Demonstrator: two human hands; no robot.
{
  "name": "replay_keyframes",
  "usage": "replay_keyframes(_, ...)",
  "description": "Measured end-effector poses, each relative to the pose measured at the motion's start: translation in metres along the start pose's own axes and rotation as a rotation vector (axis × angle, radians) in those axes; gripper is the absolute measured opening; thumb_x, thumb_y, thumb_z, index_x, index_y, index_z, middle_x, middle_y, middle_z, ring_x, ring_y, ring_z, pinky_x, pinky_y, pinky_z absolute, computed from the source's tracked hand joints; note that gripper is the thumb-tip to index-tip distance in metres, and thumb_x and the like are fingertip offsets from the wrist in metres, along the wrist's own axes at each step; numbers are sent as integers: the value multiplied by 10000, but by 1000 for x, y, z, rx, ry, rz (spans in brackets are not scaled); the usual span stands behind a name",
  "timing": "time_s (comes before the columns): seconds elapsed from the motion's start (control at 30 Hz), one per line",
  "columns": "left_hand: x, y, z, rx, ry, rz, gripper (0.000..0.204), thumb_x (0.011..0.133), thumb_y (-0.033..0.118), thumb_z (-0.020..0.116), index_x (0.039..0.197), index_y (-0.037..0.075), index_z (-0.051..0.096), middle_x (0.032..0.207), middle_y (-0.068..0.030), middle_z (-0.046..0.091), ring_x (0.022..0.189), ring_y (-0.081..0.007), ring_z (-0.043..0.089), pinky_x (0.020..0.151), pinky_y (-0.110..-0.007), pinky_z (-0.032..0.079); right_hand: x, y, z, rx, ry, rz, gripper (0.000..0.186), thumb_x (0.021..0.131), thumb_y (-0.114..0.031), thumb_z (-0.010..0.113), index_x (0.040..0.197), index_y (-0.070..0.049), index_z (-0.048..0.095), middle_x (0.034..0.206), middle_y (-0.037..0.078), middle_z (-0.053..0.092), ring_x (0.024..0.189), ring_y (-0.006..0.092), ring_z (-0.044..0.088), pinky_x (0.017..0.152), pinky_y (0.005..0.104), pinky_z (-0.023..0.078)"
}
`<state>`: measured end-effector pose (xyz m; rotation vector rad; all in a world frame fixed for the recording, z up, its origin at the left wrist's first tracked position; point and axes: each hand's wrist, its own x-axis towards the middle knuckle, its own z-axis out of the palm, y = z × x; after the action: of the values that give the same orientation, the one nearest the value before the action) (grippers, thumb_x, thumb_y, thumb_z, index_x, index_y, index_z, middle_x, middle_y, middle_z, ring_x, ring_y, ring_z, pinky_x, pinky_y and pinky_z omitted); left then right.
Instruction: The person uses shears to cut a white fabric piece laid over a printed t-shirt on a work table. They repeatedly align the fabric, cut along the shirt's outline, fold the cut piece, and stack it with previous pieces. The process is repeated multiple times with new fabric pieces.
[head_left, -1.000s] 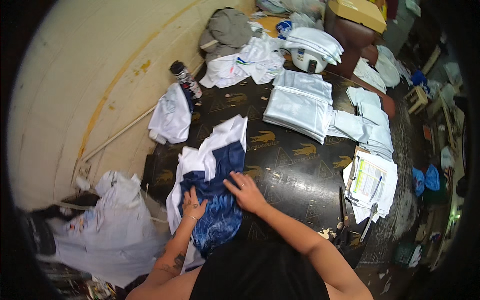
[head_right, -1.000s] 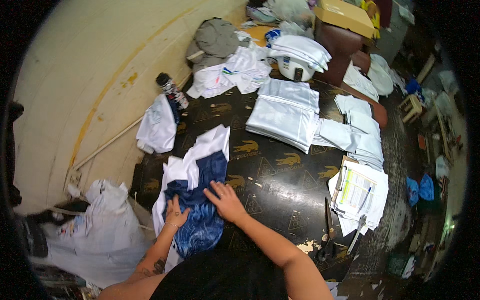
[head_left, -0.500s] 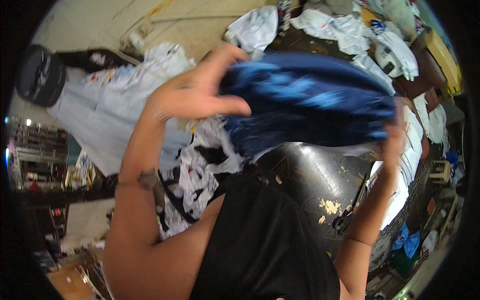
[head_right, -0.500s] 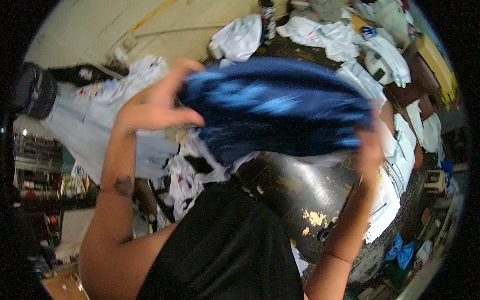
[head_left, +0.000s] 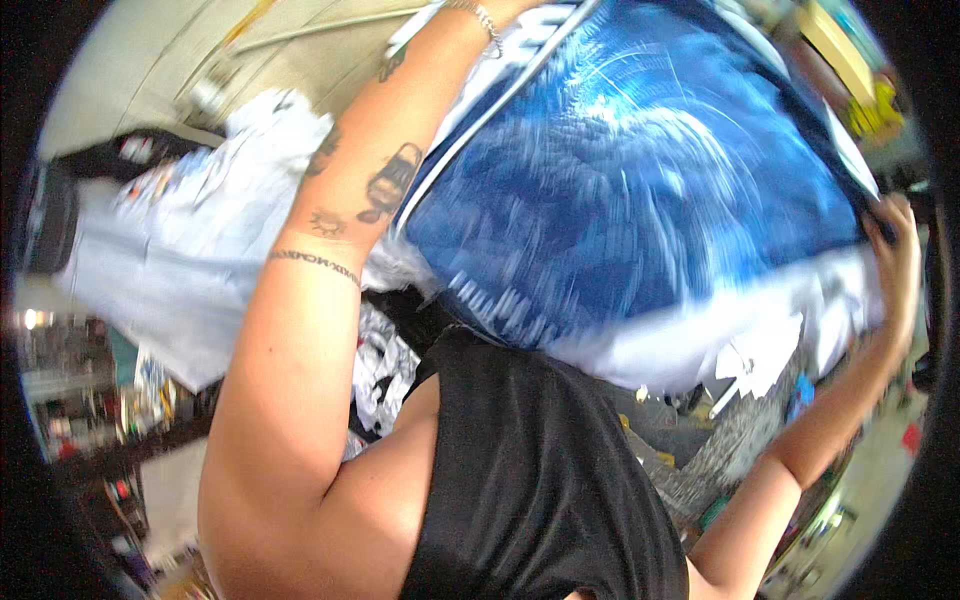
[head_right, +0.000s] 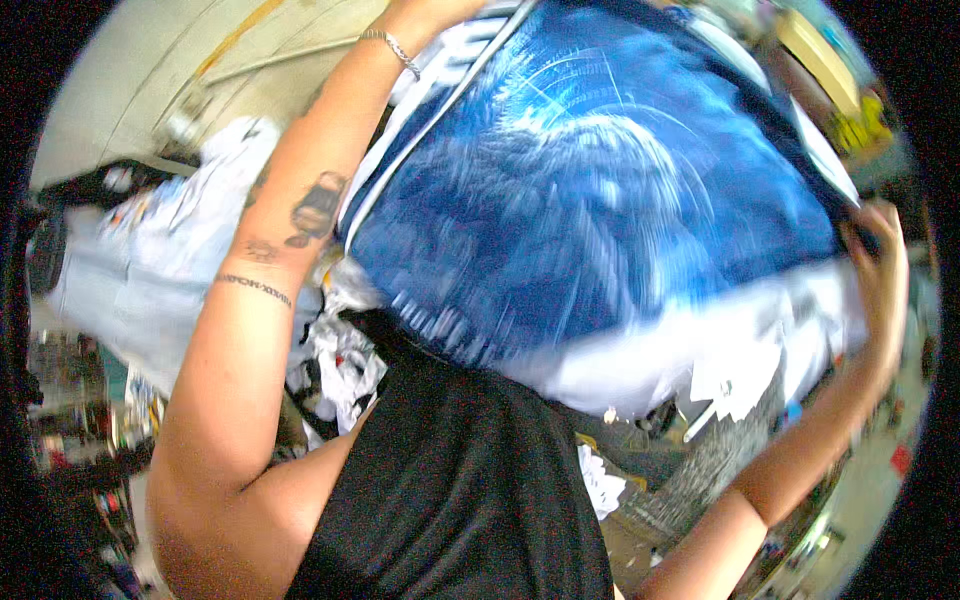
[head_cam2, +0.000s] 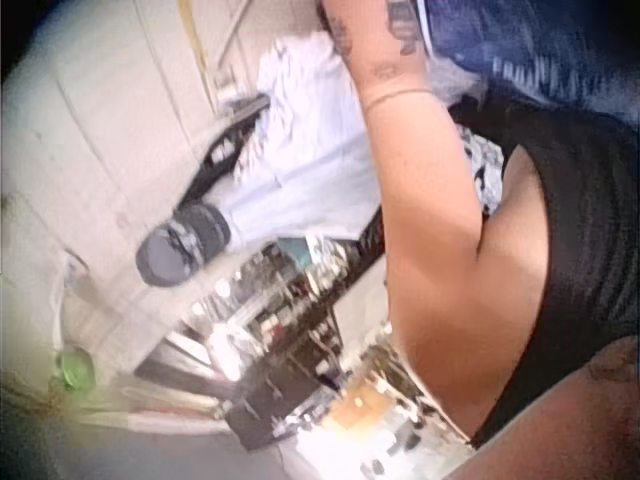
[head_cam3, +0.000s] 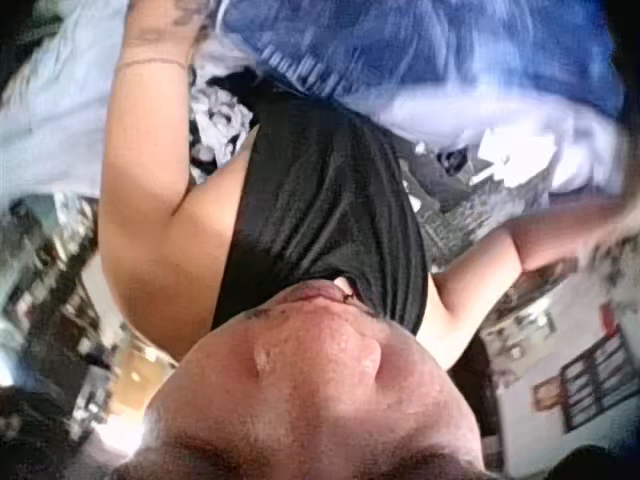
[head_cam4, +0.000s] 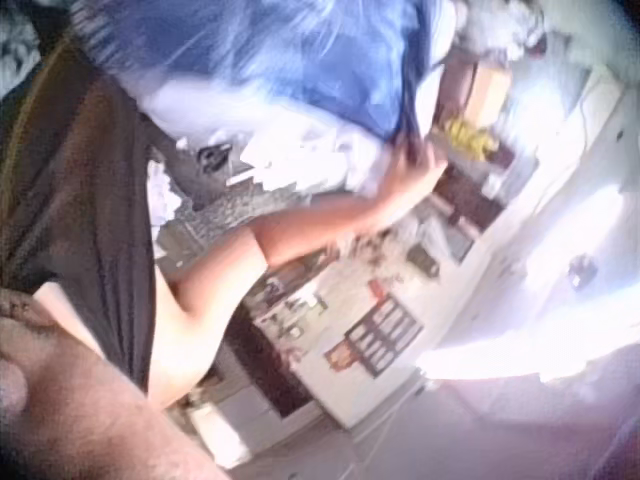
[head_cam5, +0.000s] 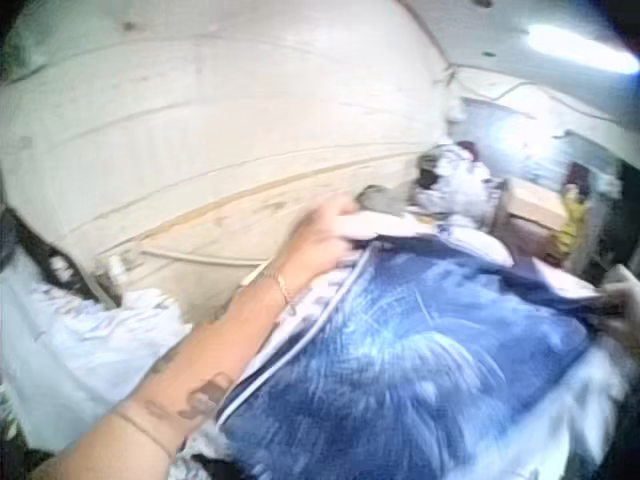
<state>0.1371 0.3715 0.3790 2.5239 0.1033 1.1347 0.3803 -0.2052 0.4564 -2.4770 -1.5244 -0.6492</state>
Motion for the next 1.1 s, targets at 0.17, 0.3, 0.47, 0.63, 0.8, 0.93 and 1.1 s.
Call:
replay_keyframes(0.17, -129, 2, 118, 267, -415, 92, 652, 960, 178, 671, 1578, 144, 463, 1472, -319, 470, 1320, -509, 494, 1121, -582, 420, -41, -157, 189, 606, 106, 75, 452, 835, -21, 725, 1282, -14, 659, 1337, 220, 644, 1280, 393, 583, 1102, 492, 439)
replay_keyframes(0.3, -312, -47, 151, 238, -1086, -590, 769, 1044, 556, 499, 1699, 264, 222, 1729, -301, 142, 1601, -503, 106, 1261, -627, 183, -169, -292, 315, 379, -540, 425, 787, 929, -248, 753, 1631, -194, 402, 1602, 345, 374, 1460, 515, 402, 1199, 519, 385)
replay_keyframes(0.47, -409, -139, 54, 293, -694, -495, 814, 1035, 467, 573, 1706, 195, 201, 1734, -293, 105, 1601, -494, 90, 1258, -648, 111, -316, -367, 247, 397, -521, 828, 481, 922, -285, 741, 1328, -52, 631, 1289, 236, 639, 1188, 449, 592, 1041, 532, 451)
replay_keyframes(0.63, -400, -69, 82, 504, -1195, -904, 1111, 891, 658, 682, 1717, 289, 37, 1721, -330, -135, 1567, -582, -129, 1052, -919, 63, -282, -408, 257, 470, -609, 443, 619, 957, -326, 720, 1532, -194, 534, 1601, 241, 435, 1468, 441, 409, 1198, 597, 315)
replay_keyframes(0.8, -245, -139, 204, 485, -1359, -409, 1039, 916, 626, 603, 1652, -18, 252, 1707, -378, 25, 1597, -533, -19, 1283, -613, 177, -159, -217, 331, 492, -936, 394, 808, 872, -385, 820, 1589, -273, 462, 1601, 253, 400, 1446, 453, 417, 1167, 557, 396)
replay_keyframes(0.93, -135, -217, 246, 13, -621, -157, 982, 892, 322, 778, 1697, 279, 217, 1565, -404, 372, 1408, -532, 452, 1232, -502, 350, -140, -103, 317, 84, -371, 590, 991, 832, -106, 864, 1654, -316, 352, 1664, 270, 323, 1480, 441, 403, 1212, 502, 382)
replay_keyframes(1.1, -215, -145, 227, 213, -1016, -530, 818, 1014, 508, 577, 1703, 277, 201, 1683, -236, 346, 1509, -438, 405, 1236, -563, 319, -203, -267, 301, 230, -726, 727, 964, 898, -268, 816, 1681, -164, 263, 1607, 340, 382, 1469, 493, 411, 1226, 512, 356)
